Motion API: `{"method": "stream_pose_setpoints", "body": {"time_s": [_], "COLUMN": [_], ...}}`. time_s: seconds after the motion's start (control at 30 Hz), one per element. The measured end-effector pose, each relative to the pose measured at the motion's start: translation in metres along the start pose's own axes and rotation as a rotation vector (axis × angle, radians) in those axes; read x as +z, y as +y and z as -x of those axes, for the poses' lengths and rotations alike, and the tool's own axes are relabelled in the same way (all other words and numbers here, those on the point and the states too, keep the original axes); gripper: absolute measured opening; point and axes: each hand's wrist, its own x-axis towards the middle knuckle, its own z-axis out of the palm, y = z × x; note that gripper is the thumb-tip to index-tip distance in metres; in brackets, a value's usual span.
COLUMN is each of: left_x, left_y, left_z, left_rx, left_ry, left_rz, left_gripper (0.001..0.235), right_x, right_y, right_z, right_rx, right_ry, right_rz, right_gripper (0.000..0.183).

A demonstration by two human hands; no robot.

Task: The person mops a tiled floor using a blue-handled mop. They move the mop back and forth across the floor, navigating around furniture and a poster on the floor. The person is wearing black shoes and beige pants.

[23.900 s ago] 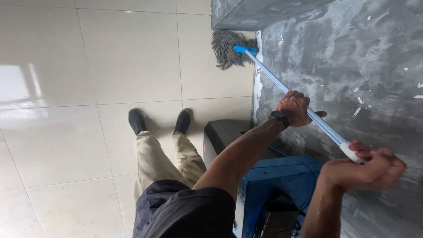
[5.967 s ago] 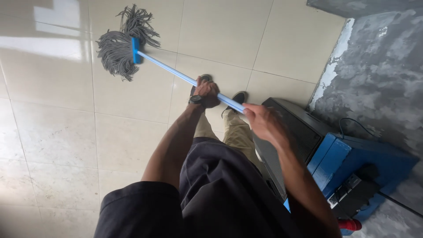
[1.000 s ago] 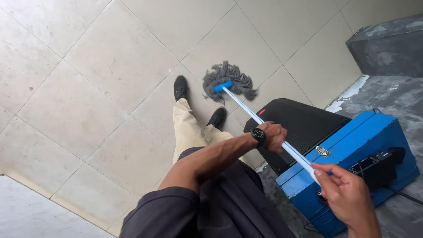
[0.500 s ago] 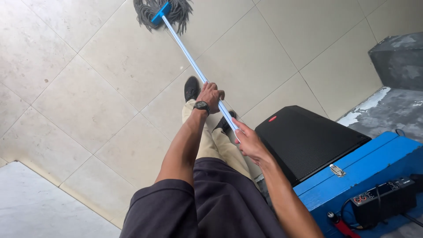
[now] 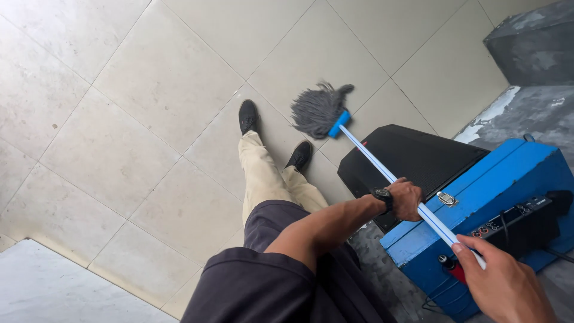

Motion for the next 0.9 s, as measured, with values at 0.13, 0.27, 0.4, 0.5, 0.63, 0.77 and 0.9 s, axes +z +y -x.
{"method": "stream_pose_setpoints", "body": {"time_s": [0.13, 0.27, 0.4, 0.5, 0.63, 0.77, 0.9], "left_x": [0.024, -0.011, -0.057, -0.108, -0.185, -0.224, -0.223], "left_y": [-0.002, -0.015, -0.063, -0.111, -0.183, -0.27, -0.285], "left_z": [-0.022, 0.02, 0.068, 0.119, 0.181, 0.194, 0.183], "left_rx": [0.091, 0.103, -0.006, -0.121, -0.131, -0.277, -0.495], "left_ry": [-0.062, -0.092, 0.097, 0.285, 0.689, 0.749, 0.662], "left_rz": [-0.253, -0.272, -0.298, -0.213, -0.143, -0.186, -0.225], "left_gripper": [0.022, 0.022, 0.041, 0.032, 0.018, 0.02, 0.026], "right_x": [0.018, 0.021, 0.005, -0.014, -0.044, -0.045, -0.029], "right_y": [0.006, -0.005, -0.059, -0.126, -0.23, -0.3, -0.305], "right_z": [0.007, 0.023, 0.049, 0.072, 0.098, 0.077, 0.051], "right_rx": [-0.009, -0.098, -0.305, -0.481, -0.746, -0.915, -0.915], "right_ry": [0.067, 0.089, 0.12, 0.134, 0.113, 0.038, -0.027], "right_rz": [-0.198, -0.266, -0.339, -0.366, -0.269, -0.201, -0.137], "right_gripper": [0.045, 0.044, 0.041, 0.043, 0.048, 0.047, 0.05]}}
